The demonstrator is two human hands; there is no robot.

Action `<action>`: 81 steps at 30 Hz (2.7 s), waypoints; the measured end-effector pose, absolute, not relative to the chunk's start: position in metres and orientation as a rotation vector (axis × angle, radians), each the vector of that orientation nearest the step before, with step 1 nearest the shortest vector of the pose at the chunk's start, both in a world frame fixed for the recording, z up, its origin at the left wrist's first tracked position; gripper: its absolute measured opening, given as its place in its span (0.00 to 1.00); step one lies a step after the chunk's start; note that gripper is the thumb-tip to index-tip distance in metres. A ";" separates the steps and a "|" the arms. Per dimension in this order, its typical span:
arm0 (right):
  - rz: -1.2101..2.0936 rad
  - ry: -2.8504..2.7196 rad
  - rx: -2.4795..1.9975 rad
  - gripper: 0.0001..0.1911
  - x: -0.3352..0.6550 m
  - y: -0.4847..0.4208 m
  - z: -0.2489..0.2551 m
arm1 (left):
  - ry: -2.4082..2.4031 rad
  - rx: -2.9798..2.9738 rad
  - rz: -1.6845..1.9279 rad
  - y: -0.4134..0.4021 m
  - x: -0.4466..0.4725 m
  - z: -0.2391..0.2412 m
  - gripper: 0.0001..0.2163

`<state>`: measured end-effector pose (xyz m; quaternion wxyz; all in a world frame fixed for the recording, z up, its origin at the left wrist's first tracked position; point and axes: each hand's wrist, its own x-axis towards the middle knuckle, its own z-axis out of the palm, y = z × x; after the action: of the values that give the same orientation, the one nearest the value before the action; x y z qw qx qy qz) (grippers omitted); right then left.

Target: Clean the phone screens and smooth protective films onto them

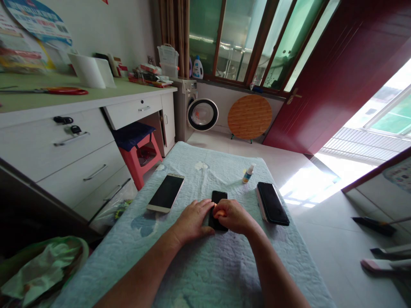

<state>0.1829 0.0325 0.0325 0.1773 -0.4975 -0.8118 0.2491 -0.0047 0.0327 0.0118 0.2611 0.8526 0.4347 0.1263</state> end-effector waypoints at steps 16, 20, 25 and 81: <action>0.477 -1.822 -1.455 0.10 0.187 0.042 0.028 | 1.193 2.310 0.336 0.031 -0.005 0.011 0.33; 0.332 -1.833 -1.542 0.08 0.188 0.046 0.018 | 1.197 2.305 0.295 0.032 -0.005 0.013 0.35; 0.479 -2.068 -1.567 0.11 0.187 0.044 0.021 | 1.180 2.321 0.303 0.033 -0.005 0.014 0.36; 1.060 -2.518 -1.454 0.12 0.187 0.022 0.056 | 1.154 2.332 0.160 0.034 -0.009 0.021 0.34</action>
<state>0.1868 0.0217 0.0565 0.0232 -0.4695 -0.8135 0.3425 -0.0095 0.0342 0.0214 0.2641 0.8628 0.4269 0.0592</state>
